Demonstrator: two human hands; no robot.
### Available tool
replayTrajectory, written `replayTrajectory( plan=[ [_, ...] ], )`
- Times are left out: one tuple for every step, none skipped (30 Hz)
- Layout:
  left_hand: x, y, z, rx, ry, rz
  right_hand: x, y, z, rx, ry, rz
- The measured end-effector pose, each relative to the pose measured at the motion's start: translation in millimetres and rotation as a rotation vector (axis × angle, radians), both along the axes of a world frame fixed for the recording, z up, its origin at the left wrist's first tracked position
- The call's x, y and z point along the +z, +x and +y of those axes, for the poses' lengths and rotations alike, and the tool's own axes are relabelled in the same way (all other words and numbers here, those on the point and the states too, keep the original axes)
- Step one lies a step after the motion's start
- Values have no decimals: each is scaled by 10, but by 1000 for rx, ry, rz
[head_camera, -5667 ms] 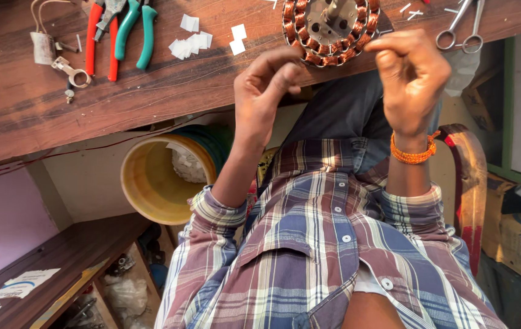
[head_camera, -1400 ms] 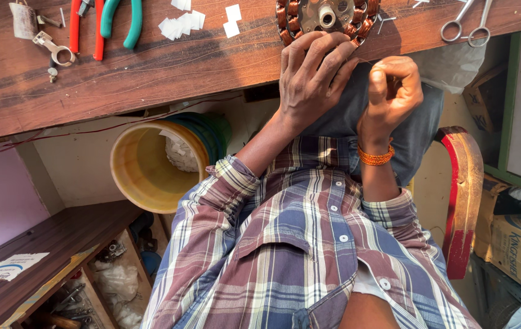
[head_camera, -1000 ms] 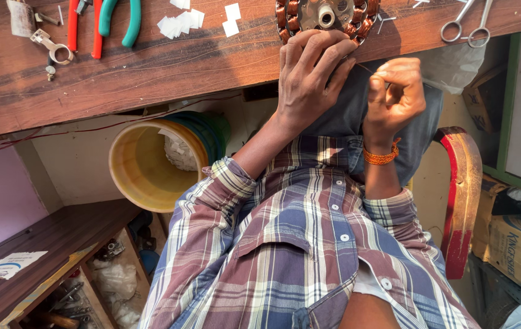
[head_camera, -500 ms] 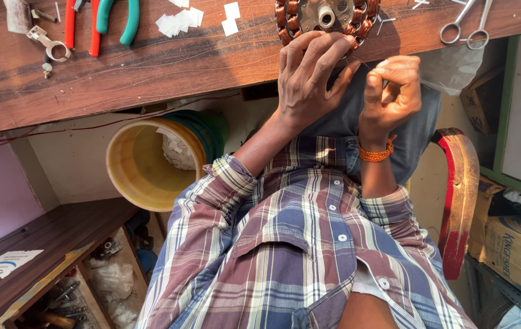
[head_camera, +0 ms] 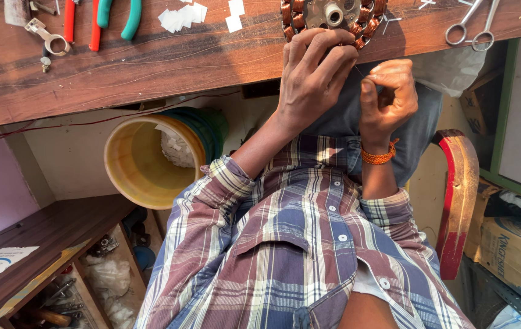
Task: The person works on a copper-wound motor armature at a workbench, fitting small white insulating pieces into the armature slots by hand, trimming pieces with scissors, and using a screwdriver on the assembly. They rotate the armature to reach different slots and reposition it on the bench while working.
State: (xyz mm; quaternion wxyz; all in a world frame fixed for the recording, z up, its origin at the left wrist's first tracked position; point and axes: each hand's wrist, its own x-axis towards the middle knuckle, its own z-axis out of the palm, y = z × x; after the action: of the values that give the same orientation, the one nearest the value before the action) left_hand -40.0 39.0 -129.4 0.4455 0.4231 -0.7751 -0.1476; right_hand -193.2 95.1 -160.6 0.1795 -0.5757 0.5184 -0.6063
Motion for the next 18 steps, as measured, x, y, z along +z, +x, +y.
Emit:
replayTrajectory(
  plan=[
    [12, 5, -3, -3, 5, 5, -4, -1, 1, 9, 8, -17],
    [18, 14, -3, -7, 8, 8, -12, 0, 6, 19, 16, -34],
    [25, 16, -10, -13, 10, 10, -18, -5, 8, 27, 24, -50],
    [28, 20, -15, -18, 13, 12, -25, -9, 15, 32, 49, -72],
    [33, 24, -21, -15, 7, 7, -31, -16, 19, 37, 74, -93],
    [36, 26, -23, -13, 3, 3, -36, -23, 29, 39, 100, -114],
    [41, 29, -25, -13, -1, -1, -37, -29, 36, 38, 138, -155],
    [47, 40, -30, -26, -1, -12, -38, -35, 44, 37, 175, -196],
    [54, 59, -42, -39, -2, -24, -36, -39, 51, 37, 211, -237],
    [62, 75, -51, -51, -4, -36, -32, -42, 58, 75, 216, -292],
    [70, 89, -58, -64, -11, -45, -26, -42, 63, 116, 221, -347],
    [78, 103, -69, -76, -20, -53, -19, -41, 65, 157, 225, -402],
    [85, 112, -83, -86, -30, -62, -12, -38, 64, 161, 251, -437],
    [91, 116, -91, -89, -31, -64, -4, -34, 63, 166, 278, -471],
    [95, 117, -99, -93, -33, -67, 2, -30, 61, 171, 305, -505],
    [97, 116, -110, -96, -34, -68, 8, -28, 58, 191, 297, -513],
    [97, 117, -120, -96, -39, -78, 13, -27, 56, 211, 290, -522],
    [97, 119, -130, -96, -43, -88, 17, -31, 55, 231, 283, -530]
  ],
)
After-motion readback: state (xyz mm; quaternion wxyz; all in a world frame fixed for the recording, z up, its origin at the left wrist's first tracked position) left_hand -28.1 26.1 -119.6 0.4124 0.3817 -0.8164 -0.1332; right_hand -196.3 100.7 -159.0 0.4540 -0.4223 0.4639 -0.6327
